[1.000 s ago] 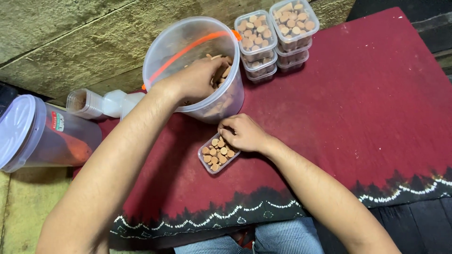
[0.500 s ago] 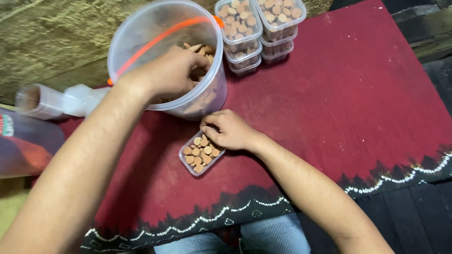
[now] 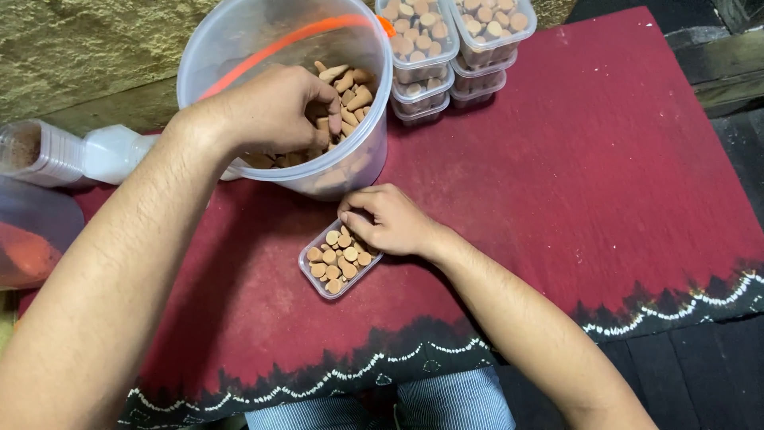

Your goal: The person is sorting and packaging incense cones from a large bucket into smaller plastic containers.

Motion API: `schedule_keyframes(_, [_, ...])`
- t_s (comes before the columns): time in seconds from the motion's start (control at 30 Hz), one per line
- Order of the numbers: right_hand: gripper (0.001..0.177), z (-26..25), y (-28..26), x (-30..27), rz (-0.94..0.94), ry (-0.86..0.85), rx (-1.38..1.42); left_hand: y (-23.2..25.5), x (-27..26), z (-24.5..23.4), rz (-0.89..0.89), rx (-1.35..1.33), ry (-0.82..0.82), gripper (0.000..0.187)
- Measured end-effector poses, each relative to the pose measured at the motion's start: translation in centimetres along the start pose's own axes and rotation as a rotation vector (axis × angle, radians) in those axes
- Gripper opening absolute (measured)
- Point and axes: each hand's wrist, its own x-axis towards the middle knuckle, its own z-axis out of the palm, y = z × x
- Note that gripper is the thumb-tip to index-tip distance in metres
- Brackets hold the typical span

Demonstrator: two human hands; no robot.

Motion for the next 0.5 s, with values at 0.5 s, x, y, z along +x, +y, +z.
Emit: schedule_keyframes(0.5, [0.022,0.0,0.7,-0.2,-0.020,-0.002,-0.060,-4.3,-5.5,1.1,0.752,-0.178,0.838,0.018])
